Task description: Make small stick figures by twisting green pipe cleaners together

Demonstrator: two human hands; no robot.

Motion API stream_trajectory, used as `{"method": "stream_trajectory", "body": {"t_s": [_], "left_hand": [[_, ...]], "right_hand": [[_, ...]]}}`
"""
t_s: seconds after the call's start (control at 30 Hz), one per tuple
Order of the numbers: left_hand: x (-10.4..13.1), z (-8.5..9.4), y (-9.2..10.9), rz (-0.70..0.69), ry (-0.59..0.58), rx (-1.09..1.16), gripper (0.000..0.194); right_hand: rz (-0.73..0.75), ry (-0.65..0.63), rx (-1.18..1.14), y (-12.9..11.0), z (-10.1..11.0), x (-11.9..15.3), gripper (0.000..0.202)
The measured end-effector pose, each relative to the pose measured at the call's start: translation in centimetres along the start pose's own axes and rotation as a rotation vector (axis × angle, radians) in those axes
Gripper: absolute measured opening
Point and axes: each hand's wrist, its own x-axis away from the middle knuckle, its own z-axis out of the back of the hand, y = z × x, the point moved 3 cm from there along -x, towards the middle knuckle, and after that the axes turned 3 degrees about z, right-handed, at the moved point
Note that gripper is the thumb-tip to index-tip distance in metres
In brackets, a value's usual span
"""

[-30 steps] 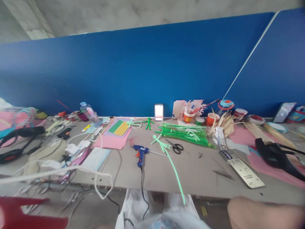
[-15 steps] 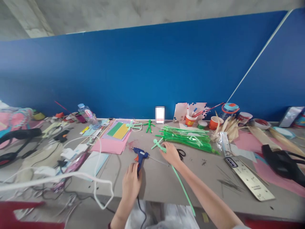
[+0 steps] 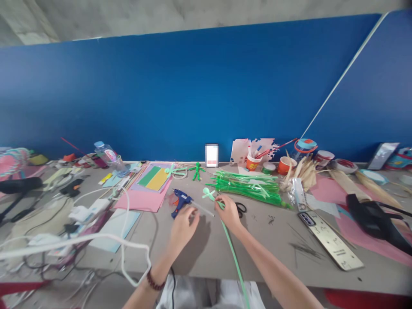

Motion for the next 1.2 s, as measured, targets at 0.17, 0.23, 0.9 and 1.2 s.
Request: {"method": "stream_trajectory", "body": {"t_s": [0.17, 0.23, 0.9, 1.2], "left_hand": [[-3.1, -5.9, 2.4, 0.323, -0.332, 0.686, 0.032], [-4.6, -6.6, 2.6, 0.311, -0.235, 0.829, 0.029], [-6.1, -5.9, 1.0, 0.402, -0.276, 1.206, 0.025], [-6.1, -5.7, 0.9, 0.405, -0.283, 1.208, 0.019]], "right_hand": [[0.087, 0.059, -0.103, -1.8, 0.6, 0.1, 0.014], [0.102, 0.042, -0.153, -2.2, 0.6, -0.1, 0.018], [-0.193, 0.043, -0.338, -2.2, 0.0, -1.6, 0.023], [-0.237, 0.026, -0.376, -0.6, 0.1, -1.7, 0.027]]}}
